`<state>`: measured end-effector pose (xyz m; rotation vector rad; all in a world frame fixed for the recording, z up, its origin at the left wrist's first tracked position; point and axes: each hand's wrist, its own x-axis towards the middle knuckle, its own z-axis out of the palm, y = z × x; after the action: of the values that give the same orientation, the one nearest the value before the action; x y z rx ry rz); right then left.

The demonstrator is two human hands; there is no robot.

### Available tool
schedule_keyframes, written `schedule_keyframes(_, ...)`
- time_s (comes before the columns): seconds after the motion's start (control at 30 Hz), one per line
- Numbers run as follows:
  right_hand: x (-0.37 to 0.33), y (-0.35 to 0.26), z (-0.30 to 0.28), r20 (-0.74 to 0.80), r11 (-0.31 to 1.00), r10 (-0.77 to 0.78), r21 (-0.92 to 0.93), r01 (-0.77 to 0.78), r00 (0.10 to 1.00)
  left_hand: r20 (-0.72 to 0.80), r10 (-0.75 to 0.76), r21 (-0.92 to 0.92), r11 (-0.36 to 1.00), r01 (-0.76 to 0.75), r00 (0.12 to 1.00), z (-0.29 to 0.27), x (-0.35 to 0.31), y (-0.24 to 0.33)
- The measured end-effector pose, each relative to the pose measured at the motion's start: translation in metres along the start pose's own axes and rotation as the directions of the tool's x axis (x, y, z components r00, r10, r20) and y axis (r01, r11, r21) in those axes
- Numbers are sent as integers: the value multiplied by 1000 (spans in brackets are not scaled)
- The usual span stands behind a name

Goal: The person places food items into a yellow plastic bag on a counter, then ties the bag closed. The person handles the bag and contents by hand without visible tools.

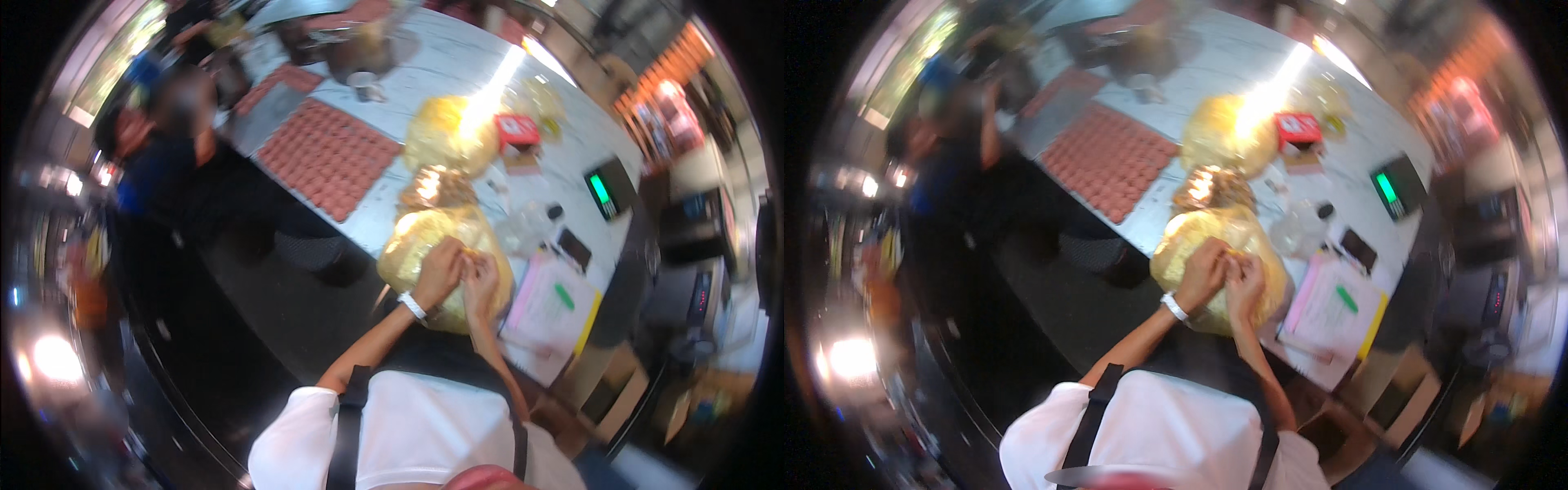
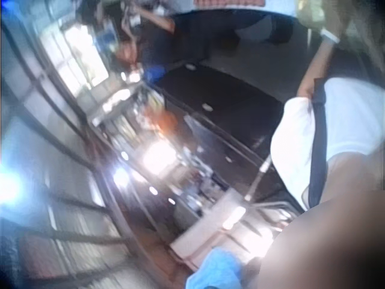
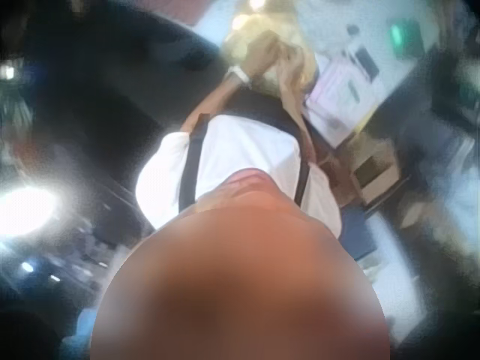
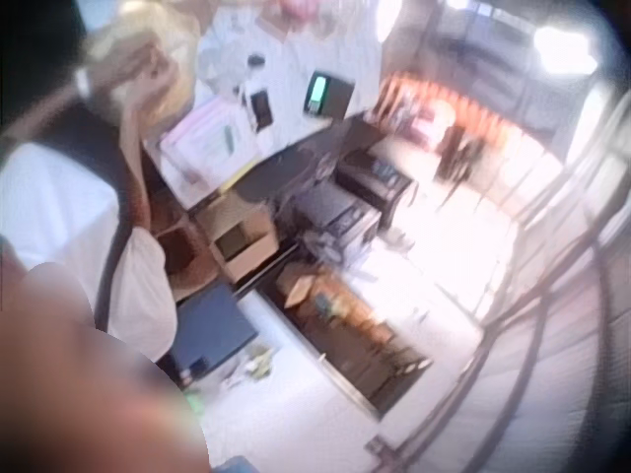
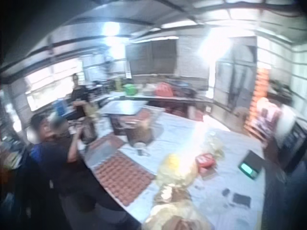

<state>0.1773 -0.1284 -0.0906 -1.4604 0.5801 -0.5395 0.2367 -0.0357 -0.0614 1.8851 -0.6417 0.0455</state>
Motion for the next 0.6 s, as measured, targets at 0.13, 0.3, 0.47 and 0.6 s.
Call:
schedule_keyframes(0.13,-4,-4,3,-46,981,-49,-189,39,998,96,-38,-91,995,47,995,-2,-2,-8)
schedule_keyframes(0.3,0,-11,10,-163,996,-3,-88,-11,987,155,-60,-175,981,87,986,-8,4,-11)
schedule_keyframes(0.47,2,-15,11,-170,1000,5,-5,-6,985,196,-49,-188,978,87,979,-6,7,-13)
schedule_keyframes(0.6,3,-18,10,-137,993,101,76,-91,985,165,-104,-126,984,125,981,-6,8,-9)
